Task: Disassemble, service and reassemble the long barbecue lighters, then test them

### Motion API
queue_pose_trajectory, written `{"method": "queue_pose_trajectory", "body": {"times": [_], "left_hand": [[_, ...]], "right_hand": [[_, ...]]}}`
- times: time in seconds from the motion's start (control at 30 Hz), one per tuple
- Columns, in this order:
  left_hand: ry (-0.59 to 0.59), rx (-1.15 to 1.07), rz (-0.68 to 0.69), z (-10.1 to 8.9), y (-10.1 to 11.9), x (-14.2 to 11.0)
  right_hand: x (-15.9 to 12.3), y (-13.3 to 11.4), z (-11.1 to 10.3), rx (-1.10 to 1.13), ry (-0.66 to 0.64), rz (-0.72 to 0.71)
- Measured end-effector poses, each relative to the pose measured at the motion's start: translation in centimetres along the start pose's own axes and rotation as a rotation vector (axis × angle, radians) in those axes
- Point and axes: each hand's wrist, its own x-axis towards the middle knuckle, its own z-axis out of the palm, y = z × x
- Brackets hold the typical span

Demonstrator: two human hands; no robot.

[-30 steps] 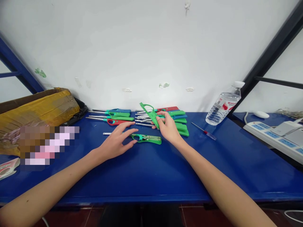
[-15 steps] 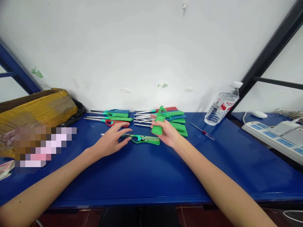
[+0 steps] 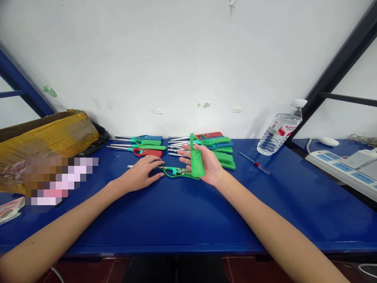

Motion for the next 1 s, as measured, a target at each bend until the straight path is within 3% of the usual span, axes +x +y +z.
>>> {"method": "queue_pose_trajectory", "body": {"times": [0.37, 0.73, 1.0], "left_hand": [[0.009, -0.043, 0.069, -0.2, 0.0, 0.1], [-0.134, -0.085, 0.063, -2.2, -0.4, 0.0], [-0.150, -0.100, 0.051, -2.8, -0.5, 0.2]], "right_hand": [[-0.2, -0.4, 0.2, 0.150, -0.020, 0.033], [-0.1, -0.8, -0.6, -0.021, -0.048, -0.069], [-0.1, -0.7, 0.1, -0.134, -0.013, -0.134]]}}
